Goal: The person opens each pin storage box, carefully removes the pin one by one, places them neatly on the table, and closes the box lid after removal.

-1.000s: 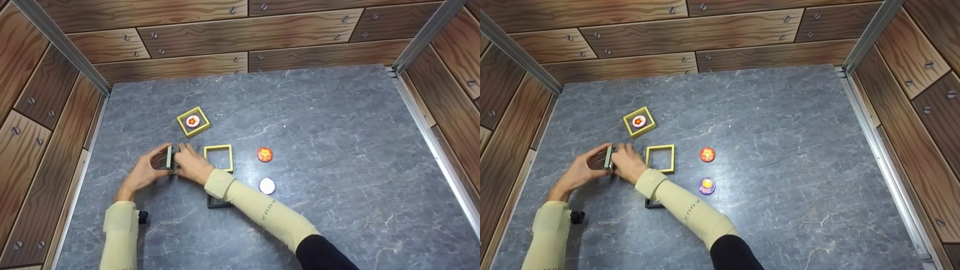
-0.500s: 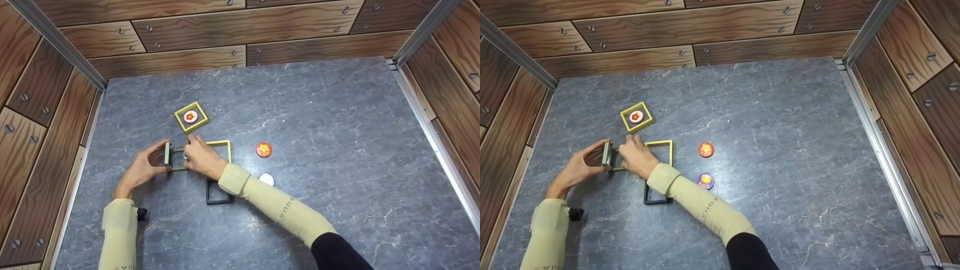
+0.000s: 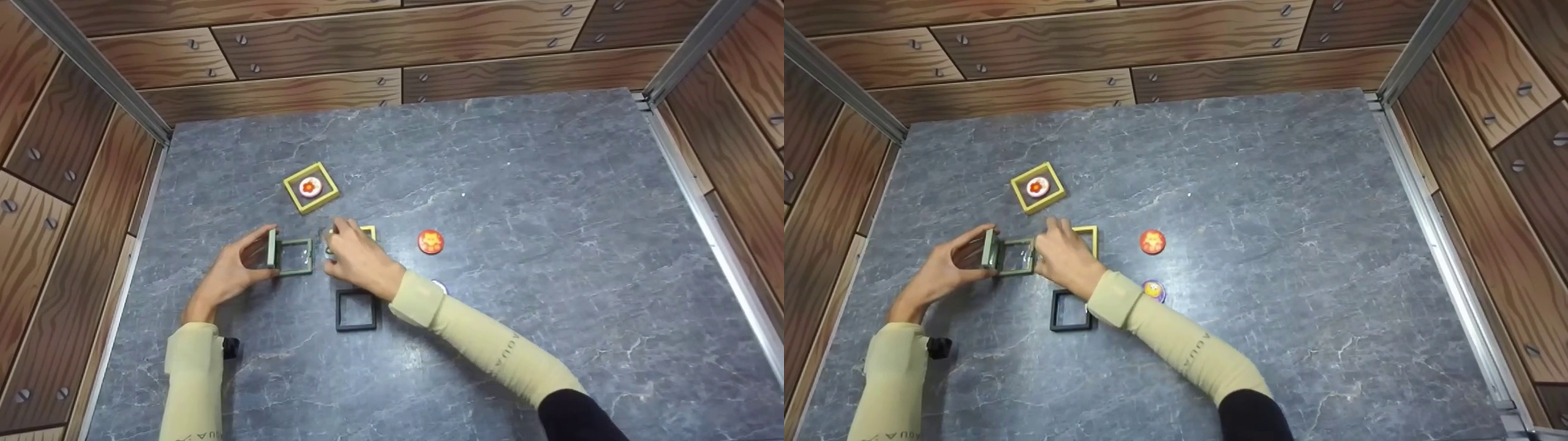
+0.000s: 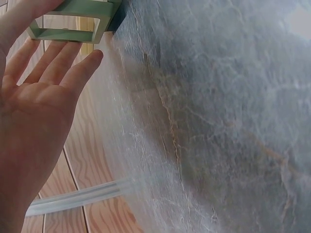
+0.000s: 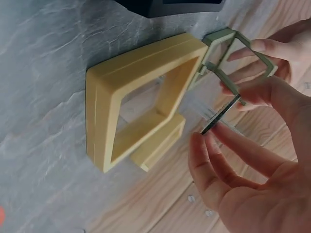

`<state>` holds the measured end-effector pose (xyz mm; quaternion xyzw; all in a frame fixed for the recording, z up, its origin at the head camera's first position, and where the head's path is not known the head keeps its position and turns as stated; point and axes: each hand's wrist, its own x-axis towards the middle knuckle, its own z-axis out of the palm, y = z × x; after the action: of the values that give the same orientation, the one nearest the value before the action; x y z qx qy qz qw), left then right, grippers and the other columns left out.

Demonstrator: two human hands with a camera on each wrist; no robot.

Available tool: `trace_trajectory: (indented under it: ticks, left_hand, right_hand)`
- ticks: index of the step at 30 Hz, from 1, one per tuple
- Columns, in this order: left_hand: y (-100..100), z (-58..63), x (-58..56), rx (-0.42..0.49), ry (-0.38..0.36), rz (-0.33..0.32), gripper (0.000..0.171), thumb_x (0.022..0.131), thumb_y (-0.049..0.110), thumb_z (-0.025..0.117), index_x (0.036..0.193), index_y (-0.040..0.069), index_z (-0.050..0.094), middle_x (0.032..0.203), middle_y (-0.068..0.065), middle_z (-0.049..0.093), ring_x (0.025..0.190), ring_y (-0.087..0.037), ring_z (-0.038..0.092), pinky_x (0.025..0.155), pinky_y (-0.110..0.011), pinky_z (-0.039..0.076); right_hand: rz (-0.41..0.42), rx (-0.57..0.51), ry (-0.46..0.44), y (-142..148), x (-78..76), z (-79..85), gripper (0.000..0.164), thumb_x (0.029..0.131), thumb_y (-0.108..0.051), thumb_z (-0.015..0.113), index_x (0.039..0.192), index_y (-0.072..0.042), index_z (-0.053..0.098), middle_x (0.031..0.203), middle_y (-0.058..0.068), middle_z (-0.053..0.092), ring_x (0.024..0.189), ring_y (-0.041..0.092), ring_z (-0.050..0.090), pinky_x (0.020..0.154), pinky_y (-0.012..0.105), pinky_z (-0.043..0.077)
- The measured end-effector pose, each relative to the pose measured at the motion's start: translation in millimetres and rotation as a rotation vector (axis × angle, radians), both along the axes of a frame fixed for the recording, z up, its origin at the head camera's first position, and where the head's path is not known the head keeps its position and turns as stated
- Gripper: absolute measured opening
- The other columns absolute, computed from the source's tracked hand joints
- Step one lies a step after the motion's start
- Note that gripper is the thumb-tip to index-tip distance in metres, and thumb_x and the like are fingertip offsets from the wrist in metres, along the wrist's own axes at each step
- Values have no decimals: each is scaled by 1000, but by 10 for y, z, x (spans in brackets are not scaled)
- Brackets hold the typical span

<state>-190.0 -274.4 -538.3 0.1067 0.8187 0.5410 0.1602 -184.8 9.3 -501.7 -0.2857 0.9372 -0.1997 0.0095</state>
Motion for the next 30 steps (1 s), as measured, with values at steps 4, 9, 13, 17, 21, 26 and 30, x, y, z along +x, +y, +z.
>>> trace_trajectory:
  ticks: [4,9,13,17,21,26,30]
  left_hand:
    - [-4,14,-2,-1,-6,-4,88,85,-10,79,162,7,40,169,-18,40,158,-38,37,130,-49,34]
    - [-5,19,-3,16,-14,-12,89,85,-10,78,163,8,40,169,-18,40,158,-35,38,130,-46,35]
    - [-17,4,3,29,-8,-12,89,85,-10,79,163,7,40,168,-18,41,157,-35,40,129,-43,36]
    - [-20,-6,5,48,-7,-10,89,84,-12,78,162,6,40,167,-20,42,156,-36,41,127,-34,40]
    - [-22,-2,-1,30,-7,-12,88,85,-10,79,162,7,41,167,-19,42,155,-35,42,124,-26,42]
    - [-27,5,-8,-17,3,-4,88,85,-7,80,162,9,41,167,-17,44,155,-34,43,126,-34,41]
    - [-27,3,-3,-9,-4,-4,88,85,-9,79,162,8,41,167,-17,43,156,-35,42,128,-40,38]
  right_hand:
    - [4,-27,9,128,78,23,23,89,-17,76,102,2,76,110,17,65,101,32,64,93,39,64]
    - [-14,-50,-41,300,125,49,23,90,-15,78,103,4,76,113,18,64,105,34,65,98,41,64]
    - [-41,-67,-99,437,136,72,26,90,-14,76,107,7,74,115,20,64,107,36,64,97,42,64]
    - [-70,-99,-114,589,128,62,22,90,-11,75,101,7,74,110,20,63,103,37,63,91,42,64]
    - [-104,-112,-102,751,101,29,21,89,-11,77,98,7,74,108,21,64,100,38,63,88,45,64]
    - [-153,-104,-93,956,66,-1,24,88,-11,78,100,9,73,107,22,65,97,35,64,85,41,66]
    - [-194,-128,-102,1128,57,-36,21,86,-9,76,97,8,72,105,22,63,95,34,61,83,43,65]
